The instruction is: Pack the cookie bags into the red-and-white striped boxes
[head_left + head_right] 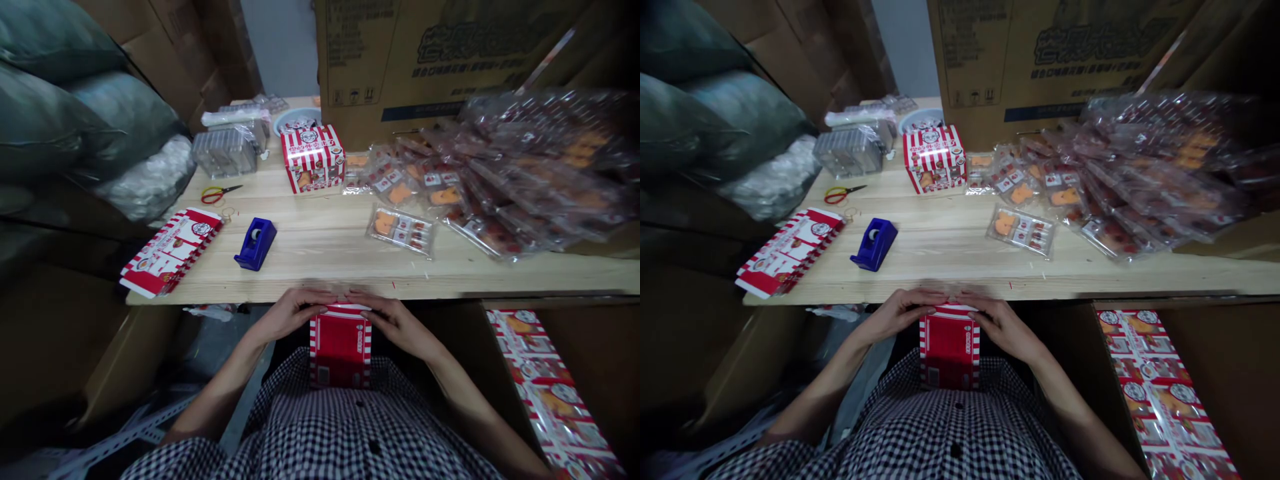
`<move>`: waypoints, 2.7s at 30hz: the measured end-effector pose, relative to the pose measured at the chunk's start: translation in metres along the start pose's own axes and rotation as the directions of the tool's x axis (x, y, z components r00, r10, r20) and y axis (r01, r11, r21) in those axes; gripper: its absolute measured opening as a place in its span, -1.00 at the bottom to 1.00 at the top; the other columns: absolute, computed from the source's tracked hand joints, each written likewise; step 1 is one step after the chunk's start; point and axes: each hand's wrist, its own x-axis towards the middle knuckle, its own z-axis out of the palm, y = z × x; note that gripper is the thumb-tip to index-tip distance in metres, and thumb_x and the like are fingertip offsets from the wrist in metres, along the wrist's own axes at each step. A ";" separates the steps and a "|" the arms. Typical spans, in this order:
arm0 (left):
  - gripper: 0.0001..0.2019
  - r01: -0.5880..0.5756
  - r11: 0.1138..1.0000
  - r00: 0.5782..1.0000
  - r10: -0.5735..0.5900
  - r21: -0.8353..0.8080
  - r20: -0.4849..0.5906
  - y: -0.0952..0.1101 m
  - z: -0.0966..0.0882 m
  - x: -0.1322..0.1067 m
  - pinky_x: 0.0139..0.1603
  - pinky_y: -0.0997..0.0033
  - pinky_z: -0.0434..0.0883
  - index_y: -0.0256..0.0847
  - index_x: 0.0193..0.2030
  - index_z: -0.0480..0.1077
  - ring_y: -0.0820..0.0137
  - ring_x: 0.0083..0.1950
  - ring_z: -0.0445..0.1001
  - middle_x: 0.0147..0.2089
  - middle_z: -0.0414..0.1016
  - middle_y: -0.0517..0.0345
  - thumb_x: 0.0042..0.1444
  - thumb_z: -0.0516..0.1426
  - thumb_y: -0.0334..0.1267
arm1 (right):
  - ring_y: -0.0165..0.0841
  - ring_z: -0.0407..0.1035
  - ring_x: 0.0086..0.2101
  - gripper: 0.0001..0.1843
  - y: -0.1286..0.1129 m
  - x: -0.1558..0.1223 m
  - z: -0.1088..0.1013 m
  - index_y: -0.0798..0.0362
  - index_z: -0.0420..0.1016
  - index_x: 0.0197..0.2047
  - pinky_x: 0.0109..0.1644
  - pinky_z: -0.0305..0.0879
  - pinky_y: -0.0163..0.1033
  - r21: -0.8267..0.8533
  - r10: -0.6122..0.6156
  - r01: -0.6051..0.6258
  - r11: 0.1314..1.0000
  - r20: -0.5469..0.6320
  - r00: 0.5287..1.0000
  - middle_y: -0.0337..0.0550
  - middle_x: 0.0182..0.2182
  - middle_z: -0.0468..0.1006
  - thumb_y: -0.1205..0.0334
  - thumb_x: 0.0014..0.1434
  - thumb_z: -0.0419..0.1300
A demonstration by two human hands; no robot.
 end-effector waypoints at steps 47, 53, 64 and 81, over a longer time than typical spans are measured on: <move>-0.80 0.085 0.989 0.995 -0.091 -0.119 -0.048 0.010 0.026 0.060 -0.25 0.44 0.42 -0.27 -0.25 0.48 0.43 -0.29 0.52 -0.31 0.58 0.12 0.18 0.23 -0.14 | -0.21 0.55 -0.12 -0.63 0.005 0.028 0.003 0.00 0.64 -0.21 0.14 0.38 -0.03 0.518 0.258 -0.170 0.838 -0.102 0.961 -0.15 -0.21 0.69 -0.08 0.01 0.42; -0.76 0.051 0.963 0.998 -0.038 -0.265 0.055 0.000 0.024 0.063 0.27 0.15 0.34 -0.13 -0.02 0.57 0.26 0.23 0.46 0.10 0.59 0.01 0.16 0.26 -0.27 | -0.24 0.51 -0.01 -0.64 0.022 0.006 0.031 -0.09 0.45 -0.11 0.15 0.39 -0.10 0.604 0.226 -0.022 0.796 -0.264 0.938 -0.15 -0.03 0.61 0.06 0.06 0.43; -0.81 0.135 0.954 0.987 -0.105 -0.268 0.124 0.003 0.022 0.061 0.24 0.12 0.41 -0.15 -0.11 0.61 0.22 0.17 0.52 0.02 0.63 0.02 0.17 0.25 -0.22 | -0.20 0.49 0.04 -0.69 0.020 0.005 0.027 -0.06 0.48 -0.17 0.20 0.35 -0.04 0.569 0.213 -0.041 0.821 -0.239 0.947 -0.12 -0.09 0.64 -0.01 0.10 0.39; -0.65 0.191 0.926 0.978 -0.207 -0.326 -0.014 -0.010 0.008 0.003 0.19 0.12 0.45 -0.16 0.05 0.56 0.22 0.09 0.56 0.08 0.60 -0.02 0.11 0.31 -0.20 | -0.16 0.31 0.22 -0.65 0.013 0.003 0.010 -0.15 0.53 0.12 0.36 0.13 0.07 0.274 0.118 -0.099 0.957 -0.050 0.992 -0.12 0.18 0.49 0.06 0.27 0.25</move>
